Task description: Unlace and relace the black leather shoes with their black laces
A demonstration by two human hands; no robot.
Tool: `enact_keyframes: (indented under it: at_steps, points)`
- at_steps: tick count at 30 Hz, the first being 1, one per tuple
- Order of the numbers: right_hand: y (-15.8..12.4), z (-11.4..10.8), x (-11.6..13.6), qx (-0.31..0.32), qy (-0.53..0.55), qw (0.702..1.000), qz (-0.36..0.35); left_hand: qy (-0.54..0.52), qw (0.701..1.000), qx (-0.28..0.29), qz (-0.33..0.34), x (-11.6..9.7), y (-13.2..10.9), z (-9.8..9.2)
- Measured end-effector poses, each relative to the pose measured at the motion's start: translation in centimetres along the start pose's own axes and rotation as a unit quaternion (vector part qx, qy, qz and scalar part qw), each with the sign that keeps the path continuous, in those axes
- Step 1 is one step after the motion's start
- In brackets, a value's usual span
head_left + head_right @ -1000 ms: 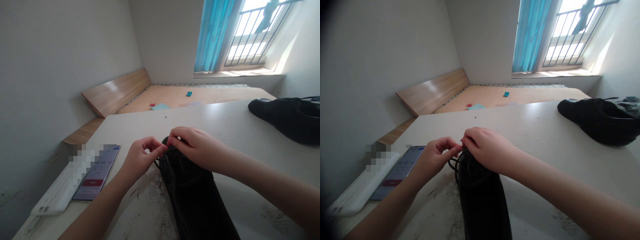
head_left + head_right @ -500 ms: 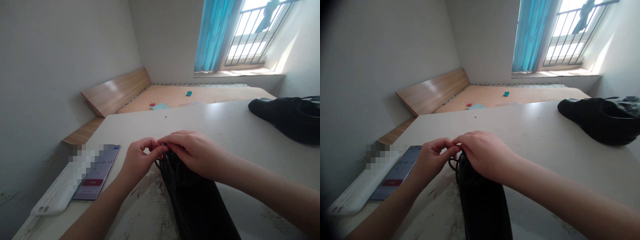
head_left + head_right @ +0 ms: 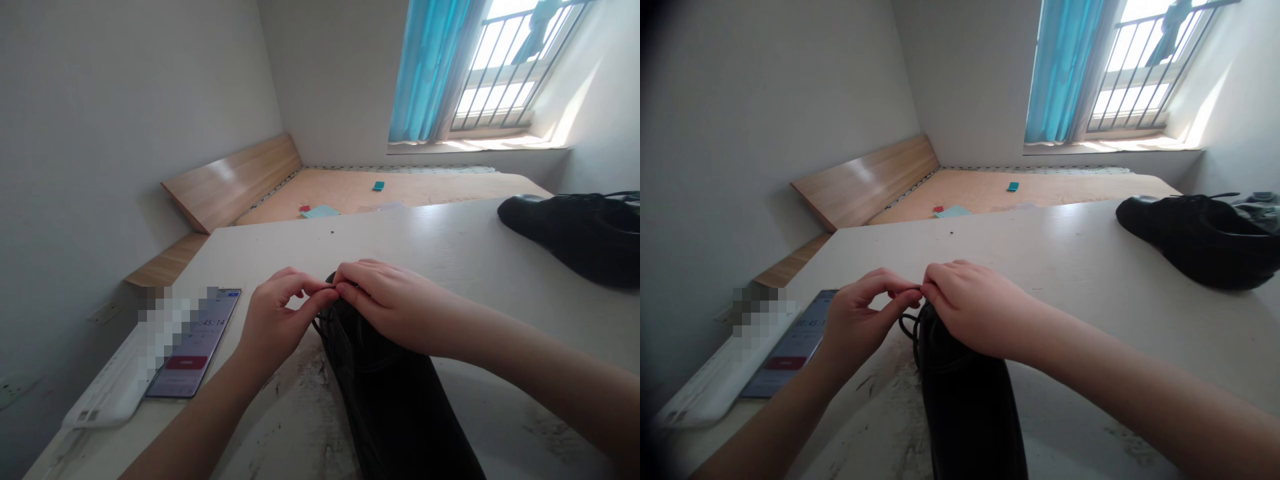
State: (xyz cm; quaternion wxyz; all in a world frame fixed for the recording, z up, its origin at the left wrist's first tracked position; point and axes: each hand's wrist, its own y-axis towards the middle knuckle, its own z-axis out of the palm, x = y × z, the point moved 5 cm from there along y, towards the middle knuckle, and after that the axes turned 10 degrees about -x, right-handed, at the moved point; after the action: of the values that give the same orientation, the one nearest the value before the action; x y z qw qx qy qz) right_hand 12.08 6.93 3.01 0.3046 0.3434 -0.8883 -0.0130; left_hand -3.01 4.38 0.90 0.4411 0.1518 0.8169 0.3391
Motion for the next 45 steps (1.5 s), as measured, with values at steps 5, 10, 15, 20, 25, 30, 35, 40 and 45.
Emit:
enact_keyframes:
  at_steps: [5,10,15,20,25,30,35,40,45]
  points:
    - [0.4,0.6,-0.4,0.041,0.116,0.992,0.024,0.029,0.995,-0.024,0.094,-1.0,0.0,-0.5]
    - [0.6,0.7,-0.4,0.07,0.187,0.978,0.057,0.06,0.986,-0.023,0.151,-1.6,0.1,-0.7]
    - [0.9,0.1,-0.2,0.017,0.164,0.985,0.04,0.05,0.996,0.001,0.076,-0.9,0.2,-0.9]
    - [0.8,-0.1,-0.2,0.008,0.129,0.992,0.005,0.018,0.999,0.031,0.014,-0.4,0.2,-0.8]
    - [0.5,-0.1,-0.1,0.02,0.096,0.995,-0.023,0.012,0.999,0.04,-0.021,0.2,0.3,-0.6]
    - [0.5,-0.2,0.1,0.038,0.079,0.996,-0.03,-0.005,0.998,0.037,-0.045,0.3,0.2,-0.6]
    - [0.4,-0.5,0.5,0.05,0.063,0.996,-0.04,-0.027,0.998,0.035,-0.045,0.0,0.2,-0.6]
    - [0.2,-0.7,0.8,0.044,0.061,0.996,-0.047,-0.06,0.996,0.041,-0.056,0.2,0.2,-0.5]
    - [0.1,-0.7,0.8,0.05,0.063,0.995,-0.052,-0.066,0.995,0.038,-0.062,0.2,0.3,-0.5]
